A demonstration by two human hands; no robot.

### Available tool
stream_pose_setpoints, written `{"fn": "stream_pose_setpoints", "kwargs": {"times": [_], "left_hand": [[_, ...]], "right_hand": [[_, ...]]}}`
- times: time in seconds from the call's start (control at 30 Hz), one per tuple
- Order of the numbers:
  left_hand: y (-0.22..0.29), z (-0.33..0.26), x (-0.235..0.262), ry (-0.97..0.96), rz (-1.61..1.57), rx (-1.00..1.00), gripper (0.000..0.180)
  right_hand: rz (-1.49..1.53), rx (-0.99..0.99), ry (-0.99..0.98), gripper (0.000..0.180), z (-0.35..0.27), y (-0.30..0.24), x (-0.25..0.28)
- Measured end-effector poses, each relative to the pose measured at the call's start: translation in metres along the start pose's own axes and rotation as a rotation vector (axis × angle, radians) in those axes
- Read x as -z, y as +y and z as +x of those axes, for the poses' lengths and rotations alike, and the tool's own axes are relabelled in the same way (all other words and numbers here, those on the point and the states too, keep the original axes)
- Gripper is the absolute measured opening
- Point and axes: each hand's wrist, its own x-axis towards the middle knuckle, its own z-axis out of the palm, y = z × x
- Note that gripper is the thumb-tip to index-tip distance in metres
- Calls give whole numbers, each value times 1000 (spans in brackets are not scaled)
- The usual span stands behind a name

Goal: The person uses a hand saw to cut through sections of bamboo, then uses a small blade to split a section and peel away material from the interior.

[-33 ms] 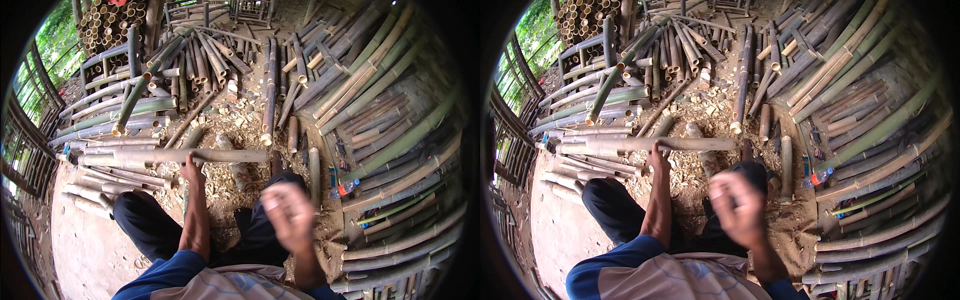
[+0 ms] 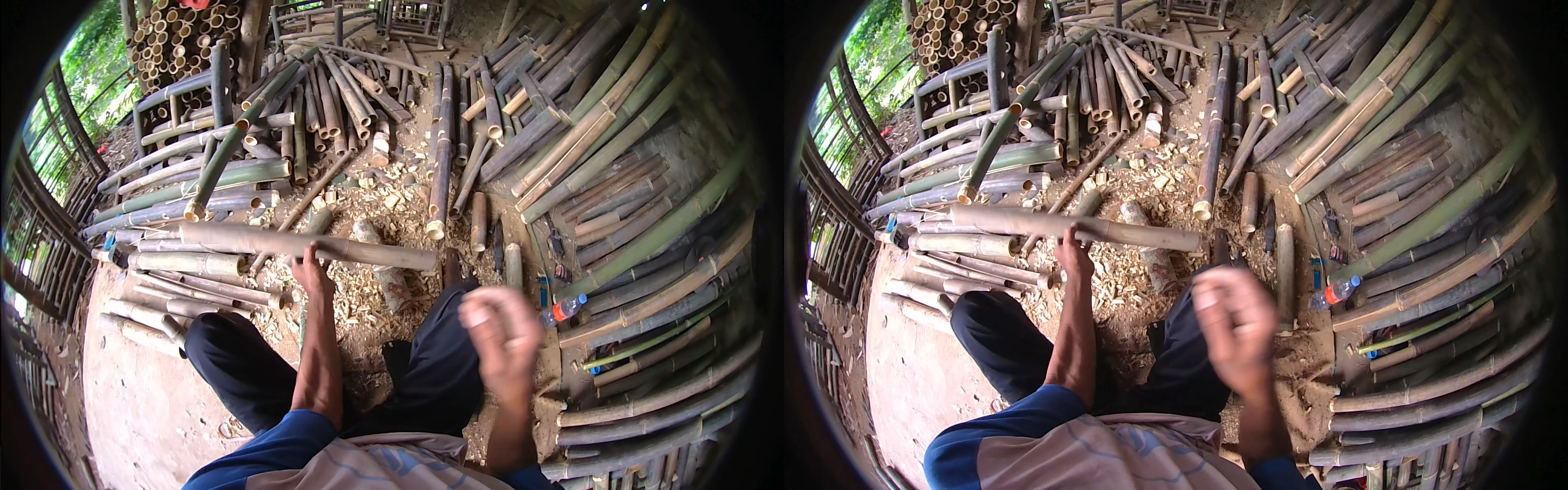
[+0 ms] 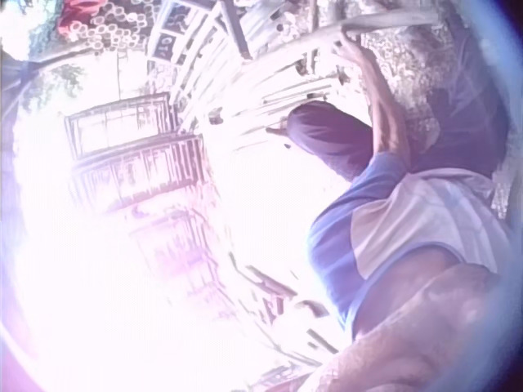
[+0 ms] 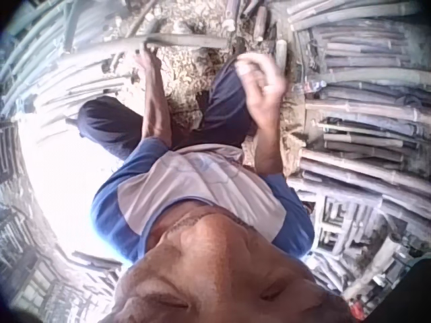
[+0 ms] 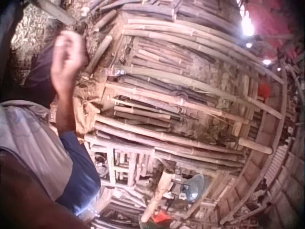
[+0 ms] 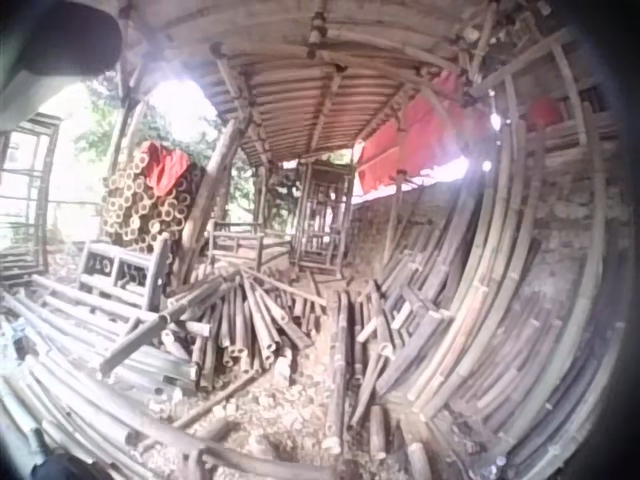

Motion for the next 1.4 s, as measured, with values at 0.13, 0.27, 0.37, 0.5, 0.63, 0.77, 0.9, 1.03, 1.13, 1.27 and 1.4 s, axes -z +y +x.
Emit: {"fn": "stream_pose_setpoints", "kwargs": {"times": [0.13,0.27,0.37,0.5,0.63,0.77,0.9,1.03,1.13,1.27,1.4], "left_hand": [[95,-2,-92,-268,183,-224,46],[134,9,-136,-680,605,-316,44],[119,20,-146,-953,845,-509,42],[83,32,-81,-1047,1513,-524,35],[43,56,5,-1017,1775,-389,38],[18,74,62,-1014,1927,-320,38],[-30,60,49,-1038,1928,-291,34],[-17,75,63,-1028,1999,-208,43],[-20,56,48,-981,2036,-302,59],[-79,14,-33,-1131,1872,-329,95],[-119,9,-70,-1224,2039,-179,95]], "right_hand": [[-131,-167,350,8,6,74,77],[-579,-391,56,15,-80,222,102],[-805,-237,-182,27,-196,322,115],[-912,21,-14,33,-244,313,52],[-709,-536,-110,38,-236,273,28],[-873,-682,-326,40,-224,266,14],[-500,-879,190,44,-254,337,37],[-978,-205,-363,47,-248,338,19],[-1059,-113,-419,45,-242,343,34],[-801,-642,-332,44,-229,342,50],[-848,-251,-90,44,-181,272,26]]}}
